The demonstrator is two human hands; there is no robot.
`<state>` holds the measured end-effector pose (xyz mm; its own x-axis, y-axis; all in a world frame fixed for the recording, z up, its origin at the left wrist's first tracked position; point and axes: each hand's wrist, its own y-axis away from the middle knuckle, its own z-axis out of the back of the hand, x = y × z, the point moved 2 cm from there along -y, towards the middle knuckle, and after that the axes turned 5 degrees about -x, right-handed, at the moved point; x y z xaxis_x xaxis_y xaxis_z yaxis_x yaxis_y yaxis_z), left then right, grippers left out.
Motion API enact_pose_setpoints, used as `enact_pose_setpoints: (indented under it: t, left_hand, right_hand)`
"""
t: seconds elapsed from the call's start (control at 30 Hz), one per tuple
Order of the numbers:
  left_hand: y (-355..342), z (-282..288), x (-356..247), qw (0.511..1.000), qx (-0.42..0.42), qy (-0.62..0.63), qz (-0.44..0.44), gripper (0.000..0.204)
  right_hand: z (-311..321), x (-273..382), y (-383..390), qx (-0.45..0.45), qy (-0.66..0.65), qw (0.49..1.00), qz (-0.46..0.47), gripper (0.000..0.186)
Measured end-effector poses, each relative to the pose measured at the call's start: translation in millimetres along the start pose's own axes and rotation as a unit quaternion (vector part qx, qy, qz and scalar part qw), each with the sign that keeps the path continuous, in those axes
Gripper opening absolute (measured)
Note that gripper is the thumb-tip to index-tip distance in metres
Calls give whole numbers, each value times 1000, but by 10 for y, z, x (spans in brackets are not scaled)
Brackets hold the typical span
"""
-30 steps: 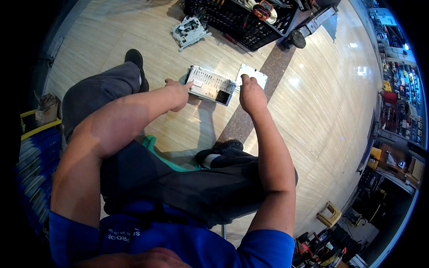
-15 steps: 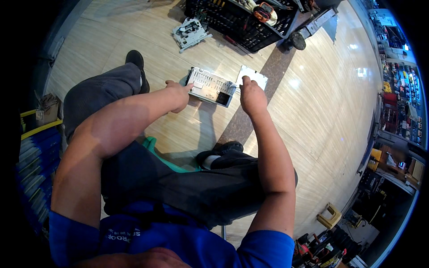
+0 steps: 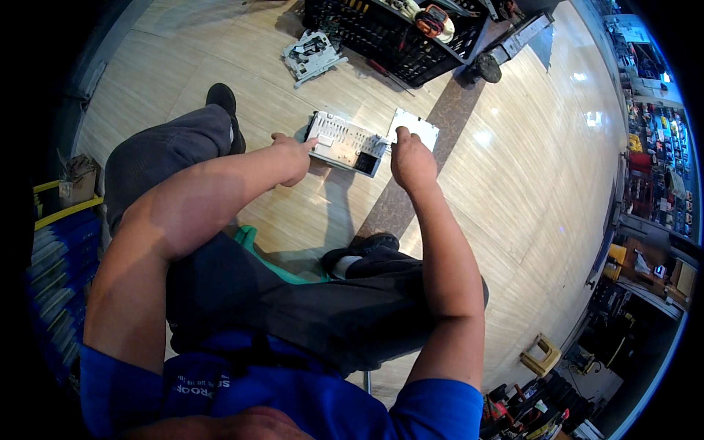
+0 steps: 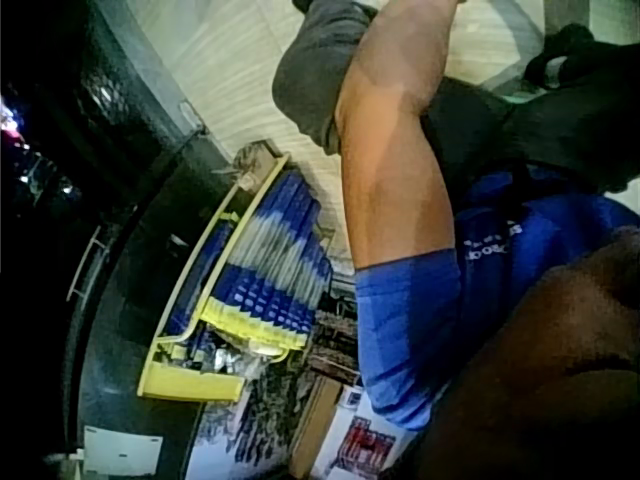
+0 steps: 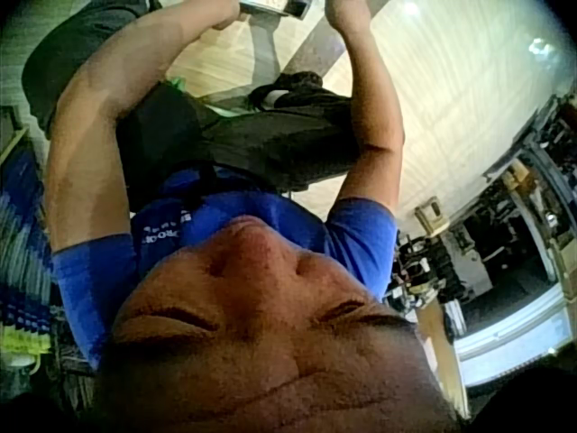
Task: The person is repairing a car audio unit by manipulating internal wiring and electronic components by hand while sitting on a stool.
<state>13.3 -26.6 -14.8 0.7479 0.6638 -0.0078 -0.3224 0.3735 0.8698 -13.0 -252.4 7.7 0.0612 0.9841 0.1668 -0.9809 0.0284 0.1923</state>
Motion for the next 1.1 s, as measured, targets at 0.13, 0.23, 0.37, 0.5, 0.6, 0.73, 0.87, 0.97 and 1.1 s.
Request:
enact_pose_setpoints:
  t: [0.13, 0.23, 0.37, 0.5, 0.6, 0.73, 0.87, 0.97, 1.1]
  left_hand:
    - [-8, 0, 5, 1000, 2, 1, 2, 59]
    - [-14, -6, 8, 1000, 8, 4, 5, 60]
    - [-7, -11, 7, 1000, 8, 7, 7, 61]
    - [-23, -16, -2, 1000, 1, 10, 4, 62]
    - [-37, -26, 1, 1000, -1, 12, 6, 61]
    - [-4, -14, 4, 1000, 5, 10, 7, 60]
    - [-8, -6, 1, 1000, -1, 18, 9, 61]
    - [-22, -14, 3, 1000, -6, 15, 10, 61]
    - [-8, -1, -2, 1000, 2, 15, 6, 61]
  right_hand:
    - [-28, -46, -1, -57, -18, 997, 47, 25]
    - [-21, -17, -17, -21, 3, 1000, 11, 26]
    - [-55, -30, -36, -7, 33, 999, -3, 17]
    - [-82, -70, -5, -75, 2, 996, 58, 17]
    - [-74, -70, -8, -74, 3, 996, 55, 17]
    - [-25, -26, -41, 12, 23, 1000, -11, 18]
    - [-79, -95, -7, -50, -6, 998, 30, 18]
    - [-89, -114, -19, -101, -35, 991, 77, 19]
    - [-57, -70, -34, -44, -4, 998, 35, 17]
